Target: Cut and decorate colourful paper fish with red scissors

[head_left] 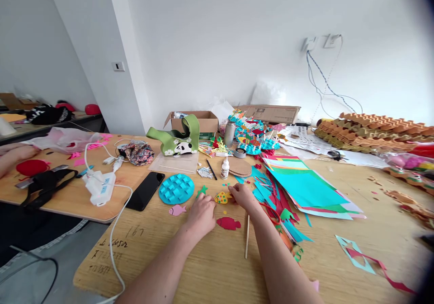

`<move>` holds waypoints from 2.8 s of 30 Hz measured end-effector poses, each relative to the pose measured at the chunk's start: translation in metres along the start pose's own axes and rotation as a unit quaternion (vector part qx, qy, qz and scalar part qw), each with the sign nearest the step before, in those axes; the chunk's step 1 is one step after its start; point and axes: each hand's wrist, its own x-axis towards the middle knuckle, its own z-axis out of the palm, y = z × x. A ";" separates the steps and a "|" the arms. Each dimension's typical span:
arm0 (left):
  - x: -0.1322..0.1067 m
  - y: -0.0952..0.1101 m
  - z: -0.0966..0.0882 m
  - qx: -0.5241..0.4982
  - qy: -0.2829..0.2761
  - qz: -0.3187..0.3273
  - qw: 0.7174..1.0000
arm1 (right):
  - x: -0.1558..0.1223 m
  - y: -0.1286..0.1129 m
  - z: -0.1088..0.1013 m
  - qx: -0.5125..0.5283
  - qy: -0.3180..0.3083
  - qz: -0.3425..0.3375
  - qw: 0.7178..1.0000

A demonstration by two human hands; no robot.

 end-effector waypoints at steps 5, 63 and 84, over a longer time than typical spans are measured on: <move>-0.001 0.000 0.000 -0.004 0.001 0.006 1.000 | 0.001 0.003 0.007 0.130 0.000 0.007 0.991; 0.021 -0.013 0.002 -0.526 0.166 -0.186 0.813 | -0.028 -0.022 0.024 0.420 -0.135 -0.145 0.885; 0.020 -0.015 0.004 -0.499 0.151 -0.188 0.832 | -0.026 -0.019 0.025 0.404 -0.115 -0.158 0.894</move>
